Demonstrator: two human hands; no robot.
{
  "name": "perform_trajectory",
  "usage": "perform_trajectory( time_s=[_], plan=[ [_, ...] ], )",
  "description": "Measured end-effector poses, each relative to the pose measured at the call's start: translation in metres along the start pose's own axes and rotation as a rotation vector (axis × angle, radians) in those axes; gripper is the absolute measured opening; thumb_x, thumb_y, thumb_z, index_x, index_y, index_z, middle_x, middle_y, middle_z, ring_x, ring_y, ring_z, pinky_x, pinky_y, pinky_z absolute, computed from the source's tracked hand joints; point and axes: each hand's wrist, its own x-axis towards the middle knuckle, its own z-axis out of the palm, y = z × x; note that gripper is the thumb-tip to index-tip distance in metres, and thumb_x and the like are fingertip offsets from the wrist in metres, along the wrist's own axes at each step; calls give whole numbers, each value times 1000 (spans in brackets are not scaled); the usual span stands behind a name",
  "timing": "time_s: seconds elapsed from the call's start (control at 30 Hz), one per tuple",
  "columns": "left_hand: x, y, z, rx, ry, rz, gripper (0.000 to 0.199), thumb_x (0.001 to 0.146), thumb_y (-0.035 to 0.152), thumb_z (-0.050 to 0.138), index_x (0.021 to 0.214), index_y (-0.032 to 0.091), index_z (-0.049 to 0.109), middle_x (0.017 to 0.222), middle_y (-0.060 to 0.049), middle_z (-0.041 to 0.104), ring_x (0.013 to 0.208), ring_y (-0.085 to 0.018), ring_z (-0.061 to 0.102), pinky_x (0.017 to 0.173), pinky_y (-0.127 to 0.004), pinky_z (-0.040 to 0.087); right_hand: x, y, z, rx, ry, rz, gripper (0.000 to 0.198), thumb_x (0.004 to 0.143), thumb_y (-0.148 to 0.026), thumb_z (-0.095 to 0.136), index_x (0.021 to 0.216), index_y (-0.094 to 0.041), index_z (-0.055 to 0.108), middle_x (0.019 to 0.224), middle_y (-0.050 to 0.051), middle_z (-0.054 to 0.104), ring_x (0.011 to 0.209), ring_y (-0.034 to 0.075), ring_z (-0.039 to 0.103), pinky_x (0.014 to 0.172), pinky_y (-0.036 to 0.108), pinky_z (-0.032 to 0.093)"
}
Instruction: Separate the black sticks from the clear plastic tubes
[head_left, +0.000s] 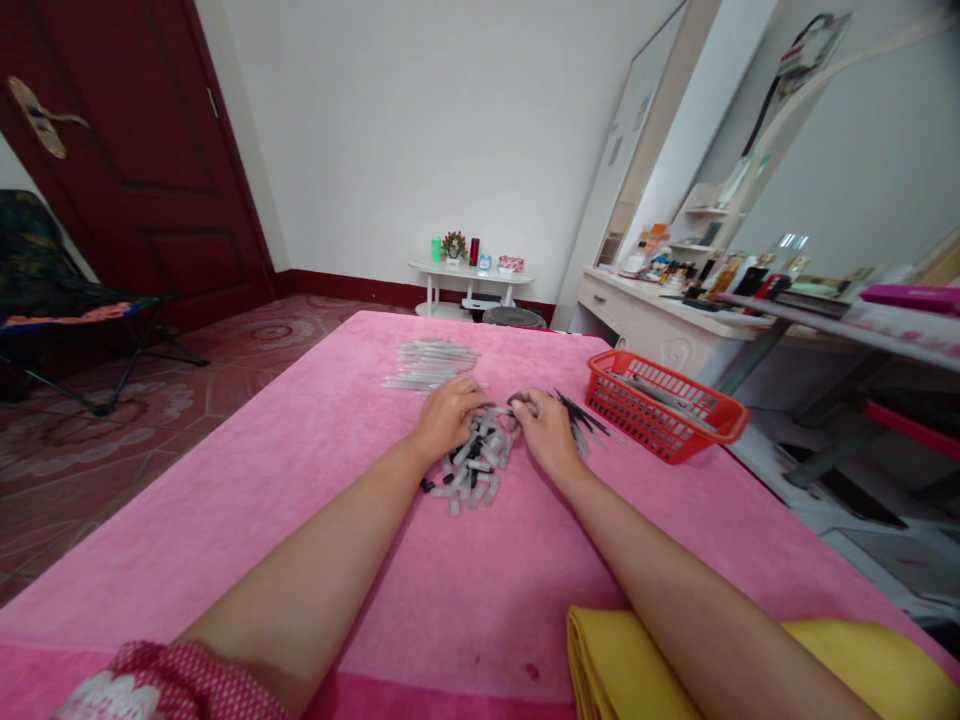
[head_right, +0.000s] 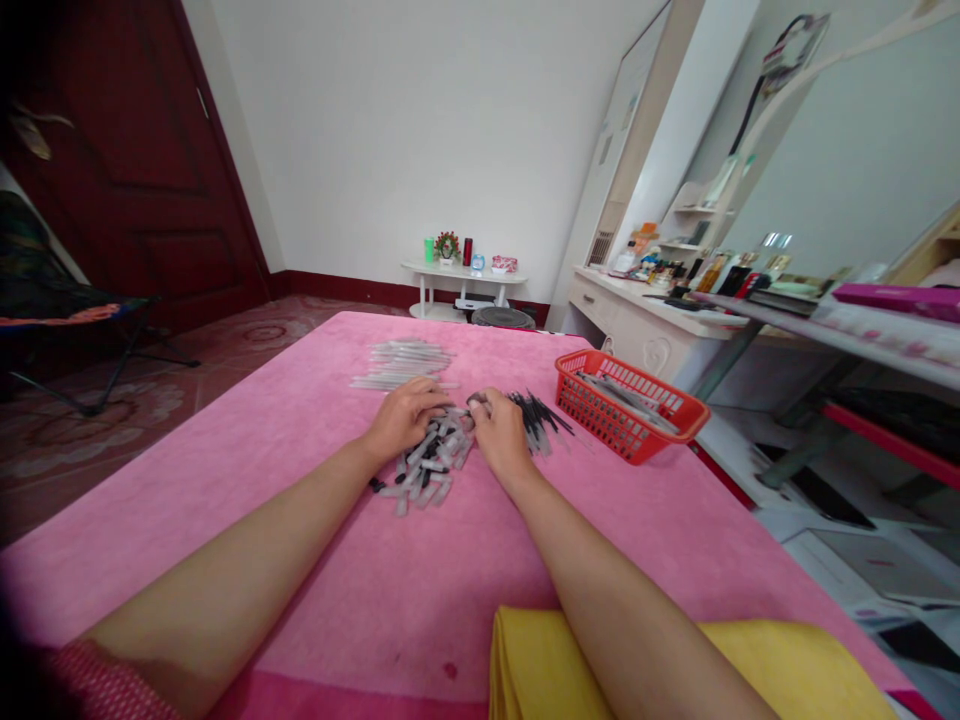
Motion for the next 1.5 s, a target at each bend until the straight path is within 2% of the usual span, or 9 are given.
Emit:
perform_trajectory(
  time_s=[0.23, 0.37, 0.5, 0.6, 0.67, 0.8, 0.93, 1.37, 1.5],
  plan=[
    [-1, -2, -2, -27, 32, -54, 25, 81, 11, 53, 98, 20, 69, 91, -7, 64, 92, -21, 57, 80, -34, 46, -2, 4, 1, -89, -55, -27, 13, 78, -30, 54, 79, -18, 57, 65, 1, 65, 56, 15, 60, 55, 24, 43],
    [-1, -1, -2, -45, 25, -42, 24, 81, 11, 53, 96, 19, 70, 90, -8, 64, 90, -21, 57, 80, -34, 46, -2, 3, -3, -267, -53, -38, 37, 88, -39, 42, 61, -18, 57, 57, 2, 61, 55, 15, 57, 56, 25, 40],
    [-1, -1, -2, -55, 26, -45, 24, 80, 11, 53, 96, 19, 70, 90, -8, 64, 90, -21, 57, 81, -34, 46, -1, 1, -6, -333, 6, -93, 21, 81, -37, 54, 75, -19, 63, 70, 1, 66, 65, 15, 58, 61, 24, 39],
    [-1, -2, -1, -64, 14, -39, 24, 80, 10, 53, 95, 19, 70, 89, -8, 63, 90, -21, 57, 80, -34, 46, 0, 1, -6, -363, -30, -66, 30, 85, -37, 47, 66, -18, 61, 61, 1, 62, 59, 14, 55, 59, 24, 37],
    [-1, -3, -1, -70, 10, -41, 24, 80, 10, 53, 95, 19, 70, 89, -8, 63, 90, -21, 58, 80, -34, 46, 0, 1, -6, -375, -41, -48, 37, 87, -39, 43, 62, -18, 60, 57, 1, 60, 56, 14, 54, 58, 24, 36],
    [-1, -3, -1, -71, 16, -47, 24, 80, 11, 53, 95, 19, 69, 89, -8, 63, 90, -21, 57, 80, -34, 47, 0, 0, -7, -381, -24, -100, 18, 79, -35, 55, 76, -20, 64, 67, 0, 64, 63, 15, 56, 58, 23, 35],
    [-1, -3, -1, -72, 8, -35, 23, 81, 11, 53, 95, 19, 69, 89, -8, 63, 90, -21, 57, 81, -33, 46, 0, -1, -7, -434, -66, -52, 38, 88, -40, 43, 61, -19, 59, 56, 1, 59, 54, 14, 52, 55, 24, 32],
    [-1, -3, 1, -83, 14, -20, 23, 81, 11, 53, 95, 18, 69, 89, -7, 63, 90, -21, 56, 81, -33, 45, -1, -1, -7, -434, -24, -92, 30, 84, -40, 50, 64, -19, 59, 59, 0, 59, 57, 14, 52, 54, 23, 30],
    [-1, -3, 2, -86, 7, 6, 23, 82, 11, 52, 95, 18, 70, 90, -7, 64, 91, -20, 57, 82, -34, 45, 0, 3, -6, -373, -78, -30, 44, 88, -43, 42, 54, -18, 54, 48, 0, 53, 49, 13, 48, 51, 23, 30]
  ],
)
